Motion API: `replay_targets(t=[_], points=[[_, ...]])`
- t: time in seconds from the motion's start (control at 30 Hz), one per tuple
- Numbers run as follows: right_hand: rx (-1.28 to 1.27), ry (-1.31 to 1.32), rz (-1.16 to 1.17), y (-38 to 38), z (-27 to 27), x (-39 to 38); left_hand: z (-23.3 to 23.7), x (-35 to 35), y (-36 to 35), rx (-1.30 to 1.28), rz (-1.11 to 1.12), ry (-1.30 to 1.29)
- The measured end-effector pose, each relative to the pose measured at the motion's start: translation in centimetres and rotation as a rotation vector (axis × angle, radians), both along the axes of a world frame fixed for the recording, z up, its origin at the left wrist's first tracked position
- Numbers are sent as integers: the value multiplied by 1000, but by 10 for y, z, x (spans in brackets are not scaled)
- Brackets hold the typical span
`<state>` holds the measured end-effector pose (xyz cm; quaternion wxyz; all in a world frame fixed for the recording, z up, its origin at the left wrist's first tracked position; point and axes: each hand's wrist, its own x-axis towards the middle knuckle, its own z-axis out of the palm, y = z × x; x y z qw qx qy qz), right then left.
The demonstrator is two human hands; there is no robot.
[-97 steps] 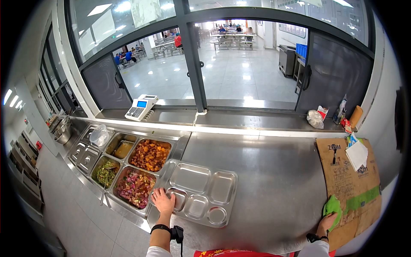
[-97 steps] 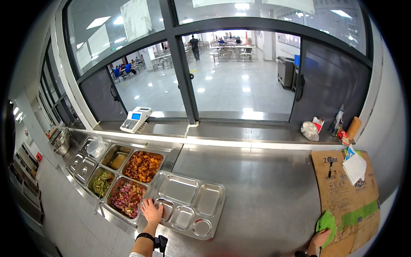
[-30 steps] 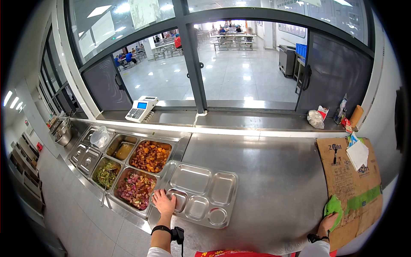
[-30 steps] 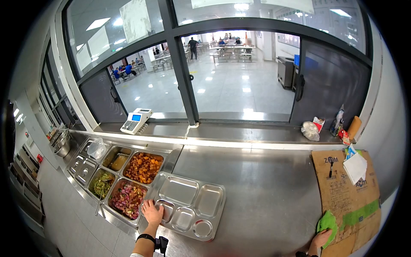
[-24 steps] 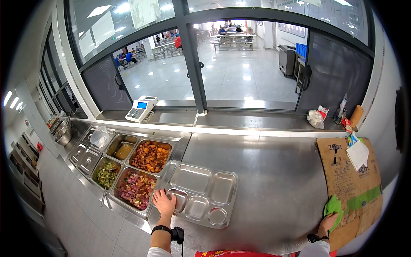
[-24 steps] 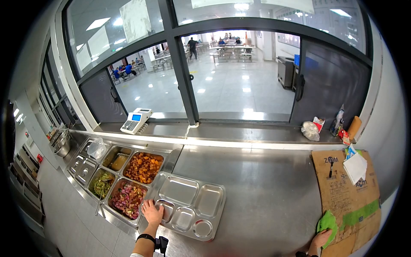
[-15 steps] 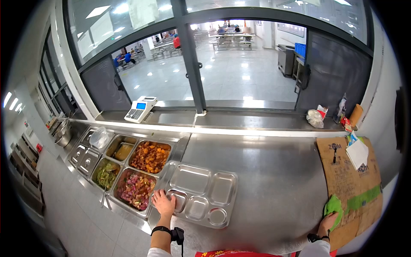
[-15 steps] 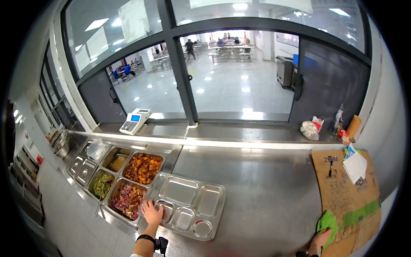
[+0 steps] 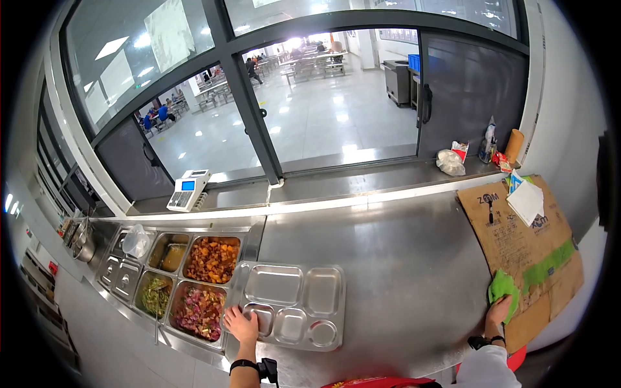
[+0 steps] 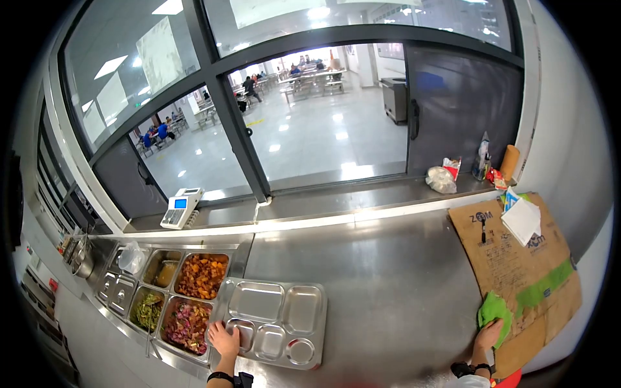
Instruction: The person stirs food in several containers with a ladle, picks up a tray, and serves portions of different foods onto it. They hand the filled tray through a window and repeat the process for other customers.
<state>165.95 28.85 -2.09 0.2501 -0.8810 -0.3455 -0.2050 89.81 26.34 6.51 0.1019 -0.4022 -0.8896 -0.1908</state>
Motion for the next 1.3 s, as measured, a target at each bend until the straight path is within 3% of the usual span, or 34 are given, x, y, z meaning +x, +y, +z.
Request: replay_targets(t=[1.17,1.3], points=[[-14,31,0,0,9,-5,-3,-1,-1,62,-18,36],[36,-10,3,3,-8,5,-4,-4,0,41,-22,20]])
